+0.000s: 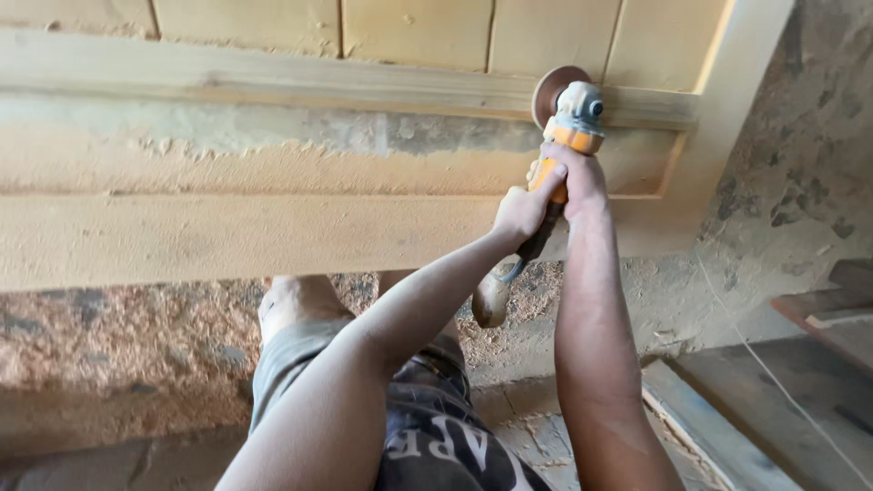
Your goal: The person uses an angle grinder with a sanding disc to smooth the surface of a wooden door. They move the tool back and forth across the door's panels and frame, generating sawdust that falls to the floor.
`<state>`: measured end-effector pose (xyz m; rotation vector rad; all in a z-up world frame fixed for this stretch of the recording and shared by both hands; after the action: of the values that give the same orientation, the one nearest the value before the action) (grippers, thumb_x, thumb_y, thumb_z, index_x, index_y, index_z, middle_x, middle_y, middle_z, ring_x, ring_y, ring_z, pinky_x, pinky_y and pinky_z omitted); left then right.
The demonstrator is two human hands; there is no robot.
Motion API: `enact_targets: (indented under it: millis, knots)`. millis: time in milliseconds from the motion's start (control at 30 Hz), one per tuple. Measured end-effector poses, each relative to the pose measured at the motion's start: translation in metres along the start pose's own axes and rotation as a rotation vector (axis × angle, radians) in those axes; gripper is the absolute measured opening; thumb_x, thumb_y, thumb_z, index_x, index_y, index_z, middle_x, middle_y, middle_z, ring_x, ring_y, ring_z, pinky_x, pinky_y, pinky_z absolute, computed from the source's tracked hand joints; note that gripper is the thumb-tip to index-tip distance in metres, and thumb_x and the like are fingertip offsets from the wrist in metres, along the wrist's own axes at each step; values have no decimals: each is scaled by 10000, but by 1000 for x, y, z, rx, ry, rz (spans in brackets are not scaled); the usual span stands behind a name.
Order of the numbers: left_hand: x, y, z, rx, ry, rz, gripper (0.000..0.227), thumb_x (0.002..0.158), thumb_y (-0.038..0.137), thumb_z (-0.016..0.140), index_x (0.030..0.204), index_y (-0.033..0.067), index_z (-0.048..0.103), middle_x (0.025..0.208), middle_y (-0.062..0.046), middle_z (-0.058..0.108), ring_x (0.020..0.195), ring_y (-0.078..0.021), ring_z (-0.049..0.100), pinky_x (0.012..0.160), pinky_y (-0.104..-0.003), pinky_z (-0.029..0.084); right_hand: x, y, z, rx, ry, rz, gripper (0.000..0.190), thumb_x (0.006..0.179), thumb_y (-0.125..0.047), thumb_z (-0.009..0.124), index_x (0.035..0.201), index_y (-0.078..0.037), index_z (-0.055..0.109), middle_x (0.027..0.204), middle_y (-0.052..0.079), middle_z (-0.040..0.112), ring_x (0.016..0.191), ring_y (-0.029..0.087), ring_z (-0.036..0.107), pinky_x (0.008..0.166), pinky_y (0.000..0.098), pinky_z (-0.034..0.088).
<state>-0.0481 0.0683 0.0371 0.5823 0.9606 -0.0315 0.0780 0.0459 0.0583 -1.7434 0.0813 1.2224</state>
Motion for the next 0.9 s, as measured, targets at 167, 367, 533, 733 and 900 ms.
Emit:
enact_targets:
  millis: [167,367,533,733,900]
  knots:
    - [-11,13,-62,-190,47,76,748,856,680,626,812,-63,707,645,-121,666,540,-217,665,504,-365,536,5,4,85,-58,-79,-37,304,781,-108,796,1052,-46,673,834,58,688,690,193,697,638,356,597]
    - [-45,15,-190,-345,84,204,697,967,623,533,831,-40,700,661,-111,668,545,-196,656,522,-341,532,-17,32,235,-197,-171,-134,263,743,-119,831,968,-39,721,828,41,718,668,160,695,599,310,583]
    - [-84,21,-292,-396,115,221,674,992,614,493,844,-9,703,682,-96,672,567,-184,651,531,-333,518,-41,54,349,-240,-230,-110,232,744,-131,835,918,-33,718,763,39,698,620,156,667,557,307,553]
    - [-124,24,-409,-323,209,248,732,1026,659,335,1013,8,669,755,-42,665,650,-143,649,602,-317,535,-58,88,473,-407,-277,-238,290,660,-214,860,912,-116,753,834,-4,751,711,123,722,645,295,610]
    - [-145,22,-480,-642,329,275,772,981,680,389,1398,52,556,1220,-78,677,1130,-173,661,997,-348,539,-71,105,555,-685,-317,-156,351,600,-326,869,865,-123,762,810,52,771,700,166,732,643,305,609]
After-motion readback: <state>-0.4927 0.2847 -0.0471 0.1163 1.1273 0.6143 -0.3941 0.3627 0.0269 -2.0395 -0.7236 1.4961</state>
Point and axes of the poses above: each hand's wrist, its own x-axis towards the middle knuckle, its own z-axis out of the palm, y = z × x, the point moved 1 cm from there along x, towards the middle knuckle
